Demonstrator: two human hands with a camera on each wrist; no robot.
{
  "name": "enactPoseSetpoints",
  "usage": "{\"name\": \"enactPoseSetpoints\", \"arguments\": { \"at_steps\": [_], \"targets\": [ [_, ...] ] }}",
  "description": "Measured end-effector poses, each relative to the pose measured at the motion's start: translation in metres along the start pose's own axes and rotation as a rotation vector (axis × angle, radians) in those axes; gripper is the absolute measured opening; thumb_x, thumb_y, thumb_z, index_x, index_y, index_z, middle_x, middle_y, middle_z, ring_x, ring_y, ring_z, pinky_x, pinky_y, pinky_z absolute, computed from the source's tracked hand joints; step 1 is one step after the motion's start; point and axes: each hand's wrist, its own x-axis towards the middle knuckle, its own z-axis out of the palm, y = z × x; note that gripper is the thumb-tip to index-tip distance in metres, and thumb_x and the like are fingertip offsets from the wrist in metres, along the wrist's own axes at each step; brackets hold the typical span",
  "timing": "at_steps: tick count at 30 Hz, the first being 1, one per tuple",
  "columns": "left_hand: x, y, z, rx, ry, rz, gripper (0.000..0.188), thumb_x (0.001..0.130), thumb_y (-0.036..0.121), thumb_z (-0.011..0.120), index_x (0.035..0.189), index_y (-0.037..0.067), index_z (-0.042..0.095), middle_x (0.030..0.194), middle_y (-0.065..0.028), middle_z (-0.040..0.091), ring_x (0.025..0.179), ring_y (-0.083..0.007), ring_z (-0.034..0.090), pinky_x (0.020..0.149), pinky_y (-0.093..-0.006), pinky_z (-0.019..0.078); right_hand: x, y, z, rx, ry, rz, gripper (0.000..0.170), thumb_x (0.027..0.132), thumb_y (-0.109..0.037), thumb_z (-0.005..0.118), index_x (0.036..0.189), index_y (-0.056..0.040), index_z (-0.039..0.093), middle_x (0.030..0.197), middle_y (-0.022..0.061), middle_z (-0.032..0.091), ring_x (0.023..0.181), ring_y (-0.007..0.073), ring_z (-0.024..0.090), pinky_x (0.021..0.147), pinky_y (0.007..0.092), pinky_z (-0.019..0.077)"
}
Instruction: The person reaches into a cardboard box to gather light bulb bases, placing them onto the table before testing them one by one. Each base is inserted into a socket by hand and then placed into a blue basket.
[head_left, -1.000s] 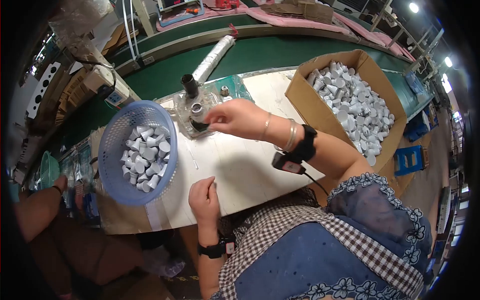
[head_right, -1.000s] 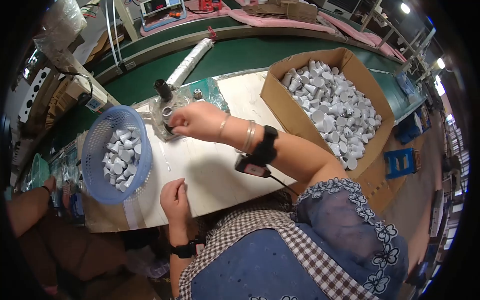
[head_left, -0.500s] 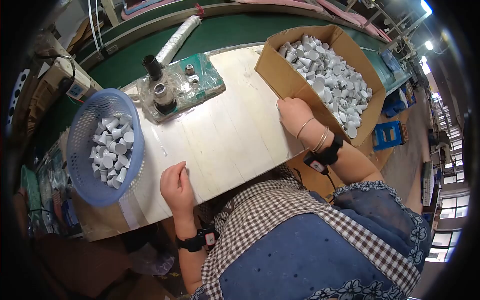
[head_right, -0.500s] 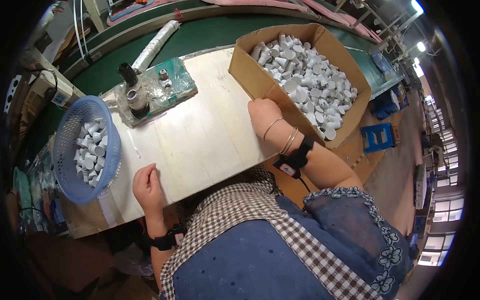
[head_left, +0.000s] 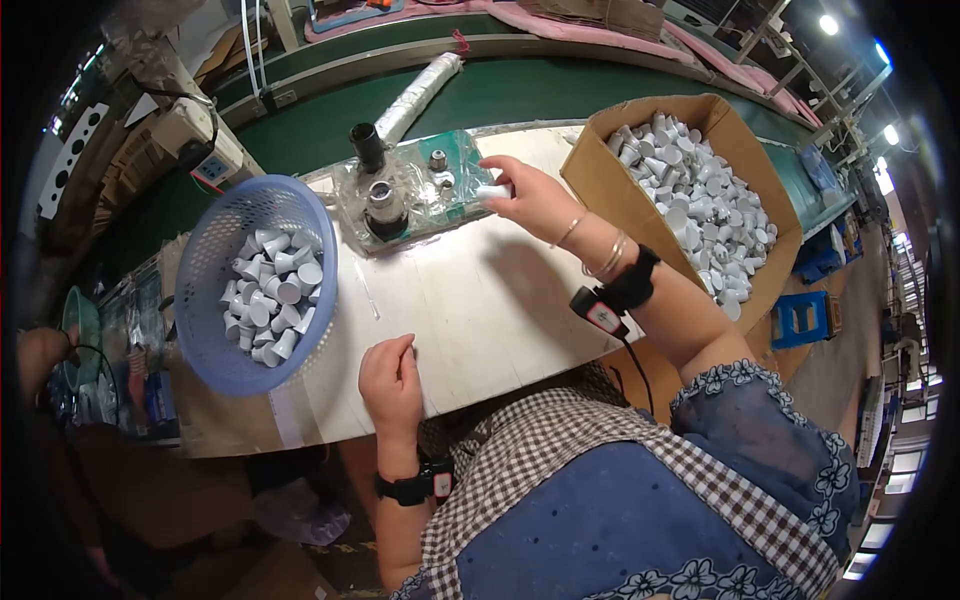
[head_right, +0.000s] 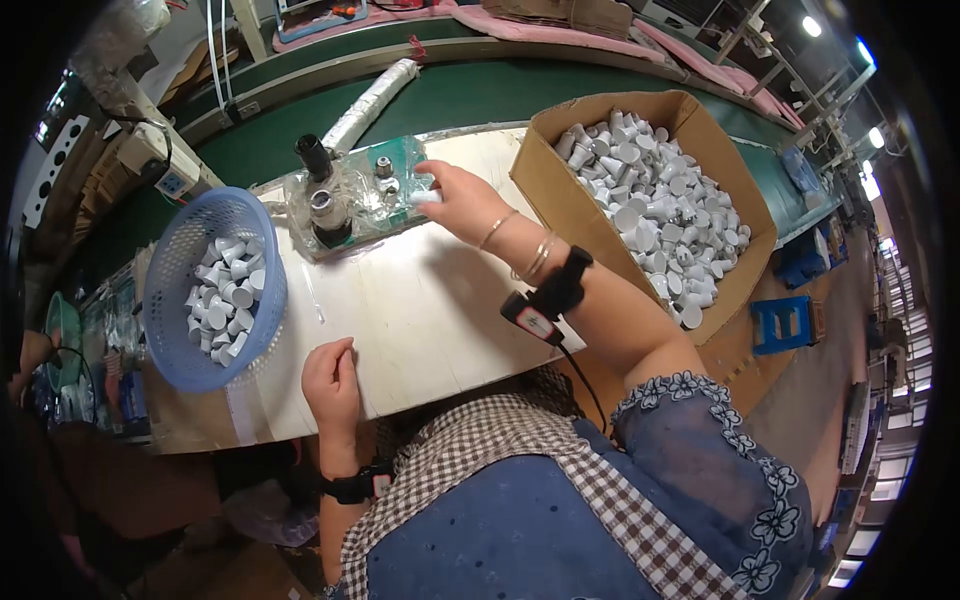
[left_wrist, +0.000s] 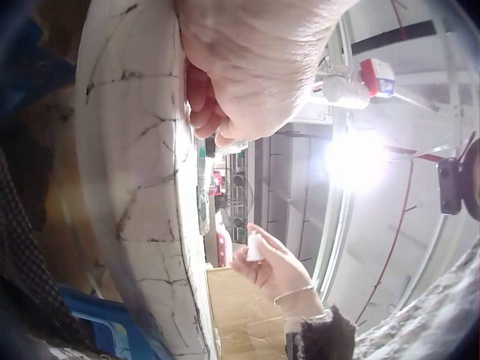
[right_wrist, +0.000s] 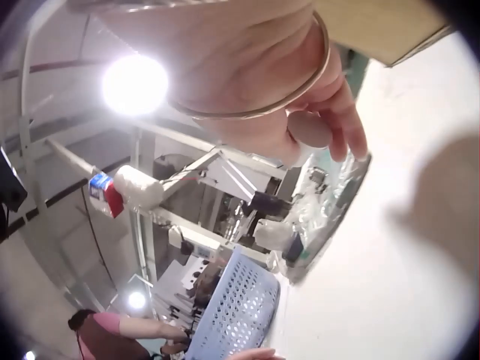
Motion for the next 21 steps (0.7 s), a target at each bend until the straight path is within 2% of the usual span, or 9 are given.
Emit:
{"name": "enactPoseSetpoints", "arguments": {
  "at_steps": [1, 2, 4, 5, 6, 7, 18, 20, 21],
  "targets": [
    [0.000, 0.000, 0.000, 0.007, 0.008, -0.001, 0.013, 0.086, -0.004, 0.060, 0.096, -0.004, 0.069, 0.088, -0.0148, 0.067, 0.081, -0.0282, 0.064, 0.076, -0.0356, 0.0510, 0.013, -0.001, 0.003, 0.054, 0.007, 0.069, 0.043, 0.086, -0.023, 0.071, 0.124, -0.0061, 0.061, 0.098, 0.0141, 0.067, 0.083, 0.0305, 0.065, 0.080, 0.0379, 0.0529],
    [0.000, 0.000, 0.000, 0.001, 0.010, -0.001, 0.013, 0.086, -0.004, 0.060, 0.096, -0.004, 0.069, 0.088, -0.0148, 0.067, 0.081, -0.0283, 0.064, 0.076, -0.0356, 0.0509, 0.027, 0.002, 0.004, 0.056, -0.012, 0.108, 0.044, 0.081, -0.026, 0.075, 0.117, -0.0038, 0.063, 0.092, 0.0120, 0.069, 0.079, 0.0274, 0.066, 0.077, 0.0365, 0.0531],
    [0.001, 0.000, 0.001, 0.001, 0.029, -0.004, 0.013, 0.086, -0.004, 0.060, 0.096, -0.003, 0.069, 0.088, -0.0147, 0.067, 0.081, -0.0284, 0.064, 0.076, -0.0355, 0.0509, 0.044, 0.006, 0.010, -0.067, 0.036, 0.034, 0.035, 0.080, -0.026, 0.076, 0.107, -0.0057, 0.068, 0.084, 0.0090, 0.068, 0.077, 0.0250, 0.065, 0.074, 0.0357, 0.0525],
    [0.001, 0.000, 0.001, -0.004, 0.025, -0.009, 0.013, 0.084, -0.004, 0.062, 0.095, -0.002, 0.069, 0.088, -0.0148, 0.068, 0.081, -0.0299, 0.064, 0.075, -0.0372, 0.0510, 0.049, 0.008, 0.013, -0.064, 0.027, 0.019, 0.035, 0.080, -0.026, 0.076, 0.107, -0.0057, 0.068, 0.084, 0.0090, 0.068, 0.077, 0.0250, 0.065, 0.074, 0.0357, 0.0525],
    [0.001, 0.000, 0.000, -0.007, 0.020, -0.016, 0.014, 0.083, -0.004, 0.063, 0.095, -0.001, 0.070, 0.088, -0.0148, 0.069, 0.082, -0.0313, 0.063, 0.075, -0.0388, 0.0511, 0.054, 0.009, 0.016, -0.108, 0.042, 0.048, 0.032, 0.079, -0.027, 0.077, 0.103, -0.0065, 0.070, 0.081, 0.0082, 0.068, 0.076, 0.0241, 0.065, 0.072, 0.0356, 0.0523],
    [0.001, 0.001, 0.000, 0.005, 0.028, -0.004, 0.013, 0.084, -0.005, 0.061, 0.094, -0.002, 0.069, 0.087, -0.0141, 0.069, 0.081, -0.0286, 0.064, 0.075, -0.0362, 0.0510, 0.058, 0.010, 0.019, -0.151, 0.057, 0.076, 0.029, 0.078, -0.028, 0.077, 0.098, -0.0072, 0.072, 0.078, 0.0074, 0.067, 0.075, 0.0231, 0.065, 0.071, 0.0354, 0.0520],
    [0.002, 0.002, -0.001, 0.012, 0.020, -0.037, 0.014, 0.082, -0.004, 0.064, 0.094, 0.001, 0.070, 0.087, -0.0136, 0.069, 0.082, -0.0313, 0.064, 0.074, -0.0391, 0.0519, 0.077, 0.023, 0.036, -0.183, 0.065, 0.010, 0.023, 0.079, -0.024, 0.077, 0.096, -0.0090, 0.072, 0.075, 0.0074, 0.065, 0.072, 0.0243, 0.064, 0.068, 0.0371, 0.0513],
    [0.002, 0.002, -0.001, 0.011, 0.021, -0.037, 0.014, 0.082, -0.004, 0.064, 0.094, 0.001, 0.070, 0.087, -0.0135, 0.069, 0.082, -0.0311, 0.064, 0.074, -0.0390, 0.0519, 0.080, 0.024, 0.036, -0.220, 0.053, -0.034, 0.021, 0.080, -0.026, 0.074, 0.092, -0.0094, 0.071, 0.077, 0.0092, 0.066, 0.074, 0.0276, 0.065, 0.069, 0.0390, 0.0520],
    [0.002, 0.002, -0.001, 0.012, 0.022, -0.040, 0.014, 0.082, -0.004, 0.064, 0.094, 0.001, 0.070, 0.087, -0.0134, 0.069, 0.082, -0.0311, 0.064, 0.074, -0.0390, 0.0519, 0.082, 0.028, 0.040, -0.263, 0.108, -0.159, 0.020, 0.082, -0.027, 0.072, 0.090, -0.0094, 0.070, 0.079, 0.0104, 0.067, 0.075, 0.0297, 0.065, 0.070, 0.0400, 0.0526]
  ]
}}
